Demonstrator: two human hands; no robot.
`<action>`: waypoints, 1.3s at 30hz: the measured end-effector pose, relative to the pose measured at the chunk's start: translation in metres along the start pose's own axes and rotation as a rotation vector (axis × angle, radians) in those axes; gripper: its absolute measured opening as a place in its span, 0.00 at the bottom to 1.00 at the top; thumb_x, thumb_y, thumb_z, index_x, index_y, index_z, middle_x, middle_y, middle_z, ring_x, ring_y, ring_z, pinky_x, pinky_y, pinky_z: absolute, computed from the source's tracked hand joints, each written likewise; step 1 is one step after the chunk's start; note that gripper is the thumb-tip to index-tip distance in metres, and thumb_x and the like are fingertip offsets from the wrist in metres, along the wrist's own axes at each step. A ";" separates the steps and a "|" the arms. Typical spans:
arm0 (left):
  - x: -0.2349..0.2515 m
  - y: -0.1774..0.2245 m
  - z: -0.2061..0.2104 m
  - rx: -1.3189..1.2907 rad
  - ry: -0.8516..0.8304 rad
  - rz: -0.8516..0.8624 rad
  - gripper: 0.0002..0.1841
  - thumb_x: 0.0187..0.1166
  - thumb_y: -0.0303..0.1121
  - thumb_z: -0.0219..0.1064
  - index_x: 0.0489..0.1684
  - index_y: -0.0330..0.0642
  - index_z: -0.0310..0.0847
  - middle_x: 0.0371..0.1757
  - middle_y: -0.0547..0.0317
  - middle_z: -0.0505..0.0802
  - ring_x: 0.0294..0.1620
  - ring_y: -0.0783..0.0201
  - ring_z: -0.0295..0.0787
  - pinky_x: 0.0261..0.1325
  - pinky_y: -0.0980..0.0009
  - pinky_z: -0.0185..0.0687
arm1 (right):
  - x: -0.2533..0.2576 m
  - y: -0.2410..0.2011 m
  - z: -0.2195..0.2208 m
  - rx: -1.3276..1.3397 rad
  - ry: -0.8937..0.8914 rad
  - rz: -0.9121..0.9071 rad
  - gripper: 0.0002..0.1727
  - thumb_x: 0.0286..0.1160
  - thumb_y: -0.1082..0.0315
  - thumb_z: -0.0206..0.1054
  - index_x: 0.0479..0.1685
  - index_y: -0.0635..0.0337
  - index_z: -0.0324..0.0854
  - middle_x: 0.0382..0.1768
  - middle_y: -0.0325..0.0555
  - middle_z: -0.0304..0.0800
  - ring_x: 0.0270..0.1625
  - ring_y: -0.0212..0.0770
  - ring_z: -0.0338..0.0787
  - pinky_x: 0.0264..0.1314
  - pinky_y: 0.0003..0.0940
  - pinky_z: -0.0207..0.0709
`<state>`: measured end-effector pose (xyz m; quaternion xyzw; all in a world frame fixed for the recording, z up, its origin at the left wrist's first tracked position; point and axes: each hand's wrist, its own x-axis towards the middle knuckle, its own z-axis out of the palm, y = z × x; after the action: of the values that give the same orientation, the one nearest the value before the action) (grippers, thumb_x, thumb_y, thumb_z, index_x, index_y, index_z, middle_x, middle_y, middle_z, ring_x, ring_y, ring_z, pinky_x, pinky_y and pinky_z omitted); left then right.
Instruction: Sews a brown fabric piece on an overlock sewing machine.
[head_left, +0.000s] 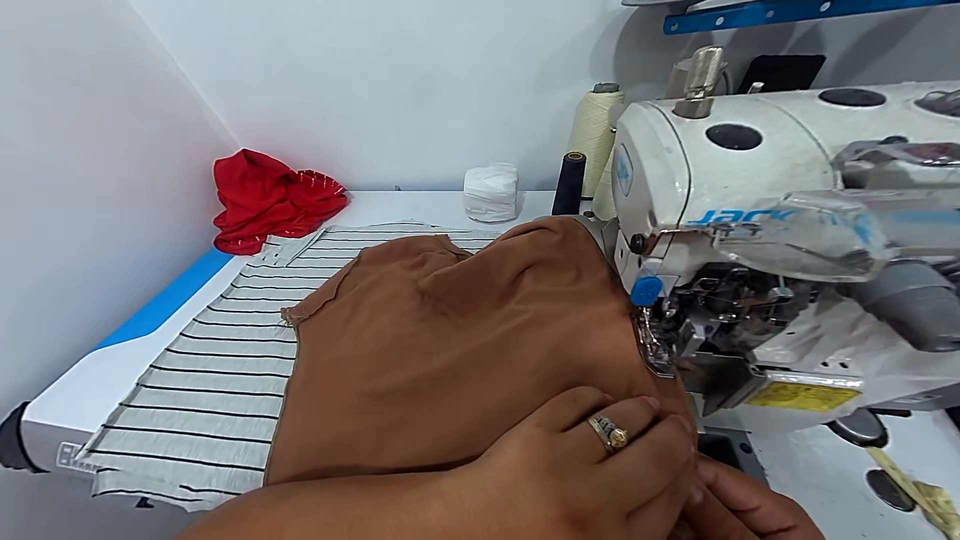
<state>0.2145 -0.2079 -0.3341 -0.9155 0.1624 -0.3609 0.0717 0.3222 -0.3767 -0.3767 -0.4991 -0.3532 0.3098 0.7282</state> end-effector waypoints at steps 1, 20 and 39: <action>0.000 -0.001 0.000 -0.011 0.010 0.003 0.14 0.88 0.23 0.54 0.56 0.40 0.88 0.62 0.55 0.94 0.65 0.59 0.89 0.68 0.67 0.78 | 0.001 0.000 0.000 0.003 -0.002 -0.003 0.12 0.86 0.65 0.62 0.45 0.44 0.93 0.38 0.21 0.92 0.34 0.16 0.85 0.38 0.16 0.80; 0.002 -0.013 0.006 -0.150 -0.029 -0.087 0.15 0.85 0.29 0.60 0.64 0.42 0.87 0.63 0.56 0.93 0.67 0.60 0.86 0.70 0.63 0.77 | 0.009 -0.002 0.007 0.024 0.031 -0.024 0.13 0.87 0.68 0.60 0.41 0.47 0.92 0.26 0.23 0.87 0.26 0.18 0.80 0.31 0.16 0.76; 0.019 -0.075 -0.005 -0.450 -0.147 -0.072 0.12 0.82 0.30 0.62 0.45 0.37 0.95 0.48 0.55 0.96 0.59 0.63 0.91 0.62 0.72 0.84 | -0.001 -0.001 0.001 -0.004 -0.031 -0.049 0.14 0.89 0.65 0.59 0.51 0.48 0.93 0.29 0.21 0.88 0.28 0.16 0.80 0.33 0.16 0.75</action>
<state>0.2425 -0.1444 -0.3001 -0.9374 0.2004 -0.2505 -0.1356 0.3207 -0.3773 -0.3757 -0.4868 -0.3769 0.2990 0.7291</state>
